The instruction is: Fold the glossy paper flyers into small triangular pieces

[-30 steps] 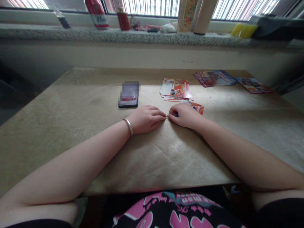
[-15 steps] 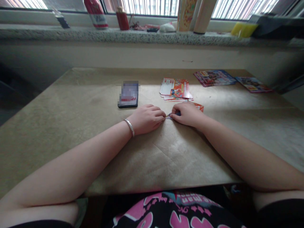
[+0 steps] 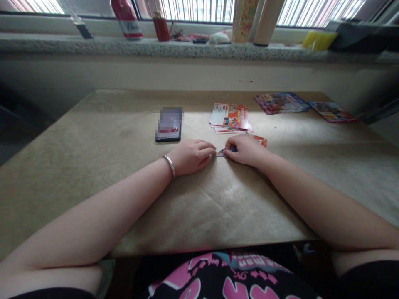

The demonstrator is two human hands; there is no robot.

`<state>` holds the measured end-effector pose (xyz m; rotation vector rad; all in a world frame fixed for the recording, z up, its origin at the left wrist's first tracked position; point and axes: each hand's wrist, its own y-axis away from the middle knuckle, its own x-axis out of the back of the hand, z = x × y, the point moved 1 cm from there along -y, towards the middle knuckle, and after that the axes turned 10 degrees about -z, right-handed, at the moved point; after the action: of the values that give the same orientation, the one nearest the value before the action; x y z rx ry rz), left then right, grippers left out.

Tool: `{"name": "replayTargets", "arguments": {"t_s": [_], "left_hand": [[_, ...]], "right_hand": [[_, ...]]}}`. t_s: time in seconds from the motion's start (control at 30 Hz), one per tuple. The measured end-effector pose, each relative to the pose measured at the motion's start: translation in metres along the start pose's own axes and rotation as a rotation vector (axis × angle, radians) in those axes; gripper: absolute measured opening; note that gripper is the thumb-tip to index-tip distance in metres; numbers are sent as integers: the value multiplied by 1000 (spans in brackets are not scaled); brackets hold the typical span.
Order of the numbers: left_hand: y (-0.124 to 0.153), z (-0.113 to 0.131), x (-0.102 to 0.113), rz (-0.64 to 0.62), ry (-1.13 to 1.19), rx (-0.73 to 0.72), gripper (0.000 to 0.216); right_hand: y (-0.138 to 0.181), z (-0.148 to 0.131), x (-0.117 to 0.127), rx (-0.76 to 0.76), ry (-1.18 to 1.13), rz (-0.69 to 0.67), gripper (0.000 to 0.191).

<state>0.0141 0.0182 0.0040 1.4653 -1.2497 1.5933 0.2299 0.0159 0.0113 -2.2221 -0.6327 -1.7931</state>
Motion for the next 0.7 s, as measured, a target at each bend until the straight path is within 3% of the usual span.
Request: {"name": "replayTargets", "arguments": {"t_s": [0.17,0.47,0.7], "left_hand": [[-2,1,0,-41,27,-92,31],[1,-4,5,-26,5,24,24],[10,-14,4,6,6,36,23]], "right_hand": [[2,-1,1,38,-74,-23,19],[11,28,9,-68,-163,19,17],[8,24,4,-46,-267,20,13]]}}
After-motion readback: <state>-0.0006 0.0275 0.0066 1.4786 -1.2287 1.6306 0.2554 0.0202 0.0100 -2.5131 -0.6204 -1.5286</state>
